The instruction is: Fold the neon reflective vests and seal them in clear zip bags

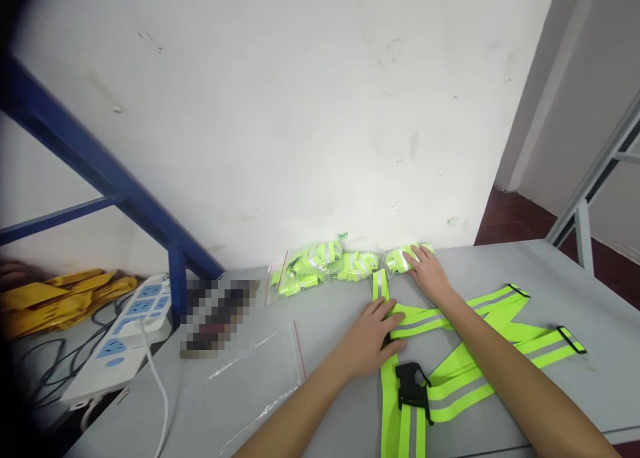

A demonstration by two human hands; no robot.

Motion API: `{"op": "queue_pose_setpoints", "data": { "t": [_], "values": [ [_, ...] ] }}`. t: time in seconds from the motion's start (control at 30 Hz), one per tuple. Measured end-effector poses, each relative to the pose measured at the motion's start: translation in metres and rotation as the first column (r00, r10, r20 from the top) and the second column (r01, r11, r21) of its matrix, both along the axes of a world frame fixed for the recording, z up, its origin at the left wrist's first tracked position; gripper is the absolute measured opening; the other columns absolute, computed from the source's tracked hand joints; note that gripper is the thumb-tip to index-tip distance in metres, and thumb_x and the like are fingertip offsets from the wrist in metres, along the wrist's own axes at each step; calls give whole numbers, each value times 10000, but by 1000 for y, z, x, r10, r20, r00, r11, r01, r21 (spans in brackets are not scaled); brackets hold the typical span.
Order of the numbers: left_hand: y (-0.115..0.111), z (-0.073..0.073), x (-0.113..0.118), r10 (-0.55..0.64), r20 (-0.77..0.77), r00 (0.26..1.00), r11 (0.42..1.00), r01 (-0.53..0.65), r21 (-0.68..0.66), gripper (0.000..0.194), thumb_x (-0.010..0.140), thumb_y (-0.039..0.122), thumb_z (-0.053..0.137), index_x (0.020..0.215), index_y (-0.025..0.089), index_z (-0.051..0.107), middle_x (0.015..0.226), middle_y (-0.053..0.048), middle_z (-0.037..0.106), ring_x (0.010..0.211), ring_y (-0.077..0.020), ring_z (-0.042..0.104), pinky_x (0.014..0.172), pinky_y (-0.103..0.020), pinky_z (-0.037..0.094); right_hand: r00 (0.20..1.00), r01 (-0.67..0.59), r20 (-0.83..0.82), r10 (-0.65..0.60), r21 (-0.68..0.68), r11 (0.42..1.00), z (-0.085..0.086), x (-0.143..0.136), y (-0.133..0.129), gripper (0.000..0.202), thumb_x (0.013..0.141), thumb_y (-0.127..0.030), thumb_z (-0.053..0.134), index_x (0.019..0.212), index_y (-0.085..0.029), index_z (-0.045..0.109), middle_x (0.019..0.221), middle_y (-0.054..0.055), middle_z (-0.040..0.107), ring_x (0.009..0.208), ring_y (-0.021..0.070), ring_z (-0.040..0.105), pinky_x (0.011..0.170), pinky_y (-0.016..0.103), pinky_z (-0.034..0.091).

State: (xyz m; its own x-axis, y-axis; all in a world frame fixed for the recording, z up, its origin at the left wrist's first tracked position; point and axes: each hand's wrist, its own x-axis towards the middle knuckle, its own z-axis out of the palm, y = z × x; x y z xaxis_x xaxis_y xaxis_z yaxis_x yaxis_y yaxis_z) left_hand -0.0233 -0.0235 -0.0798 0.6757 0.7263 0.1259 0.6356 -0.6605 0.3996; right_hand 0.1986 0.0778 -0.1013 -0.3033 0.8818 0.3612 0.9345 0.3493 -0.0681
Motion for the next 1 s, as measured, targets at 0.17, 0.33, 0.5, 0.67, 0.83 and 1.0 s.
{"op": "queue_pose_setpoints", "data": {
  "t": [0.17, 0.33, 0.5, 0.67, 0.83, 1.0],
  "values": [
    [5, 9, -1, 24, 59, 998, 1000, -24, -6, 298, 886, 438, 524, 1056, 211, 614, 1216, -81, 579, 1142, -266, 467, 993, -436, 400, 994, 101, 37, -101, 8, 995, 6, -6, -9, 447, 910, -272, 455, 1351, -218, 503, 1345, 125, 509, 1182, 309, 431, 913, 403, 422],
    [3, 8, 1, 43, 42, 998, 999, -44, 4, 184, 853, 377, 581, 827, 194, 582, 999, -58, 593, 985, -236, 489, 893, -395, 438, 982, 186, 44, -186, 3, 983, 11, -14, -18, 464, 898, -247, 442, 1355, -182, 484, 1244, 170, 548, 1102, 341, 464, 851, 429, 426],
    [2, 1, 5, 56, 37, 998, 997, -58, 45, 190, 829, 368, 612, 901, 193, 588, 1054, -79, 569, 1040, -266, 472, 926, -440, 420, 979, 200, 33, -200, -13, 980, 31, -47, -38, 397, 882, -166, 419, 1266, -147, 516, 1329, 200, 504, 1238, 372, 392, 996, 560, 267],
    [4, 0, 6, 19, 89, 996, 1000, -21, 21, 224, 837, 341, 598, 1016, 207, 601, 1123, -94, 568, 1126, -297, 456, 969, -475, 400, 975, 62, -161, -156, -476, 877, 42, -71, -42, 346, 908, -472, 428, 933, -168, 592, 840, 104, 669, 730, 218, 601, 613, 298, 421],
    [6, 3, 2, 17, 303, 953, 994, 15, -105, 226, 827, 308, 590, 1032, 215, 583, 1106, -83, 588, 1142, -258, 473, 979, -409, 416, 978, 73, -132, -163, -518, 852, 36, -80, -26, 280, 784, -430, 614, 648, -194, 548, 581, 31, 572, 541, 173, 533, 478, 257, 295],
    [23, -2, -8, 327, 501, 801, 930, -181, -319, 151, 815, 131, 417, 921, 215, 483, 1018, -35, 625, 946, -170, 584, 824, -320, 478, 977, 78, -127, -168, -524, 848, 36, -80, -22, 313, 766, -351, 636, 532, -198, 495, 494, 18, 505, 498, 155, 496, 470, 257, 259]
  ]
}}
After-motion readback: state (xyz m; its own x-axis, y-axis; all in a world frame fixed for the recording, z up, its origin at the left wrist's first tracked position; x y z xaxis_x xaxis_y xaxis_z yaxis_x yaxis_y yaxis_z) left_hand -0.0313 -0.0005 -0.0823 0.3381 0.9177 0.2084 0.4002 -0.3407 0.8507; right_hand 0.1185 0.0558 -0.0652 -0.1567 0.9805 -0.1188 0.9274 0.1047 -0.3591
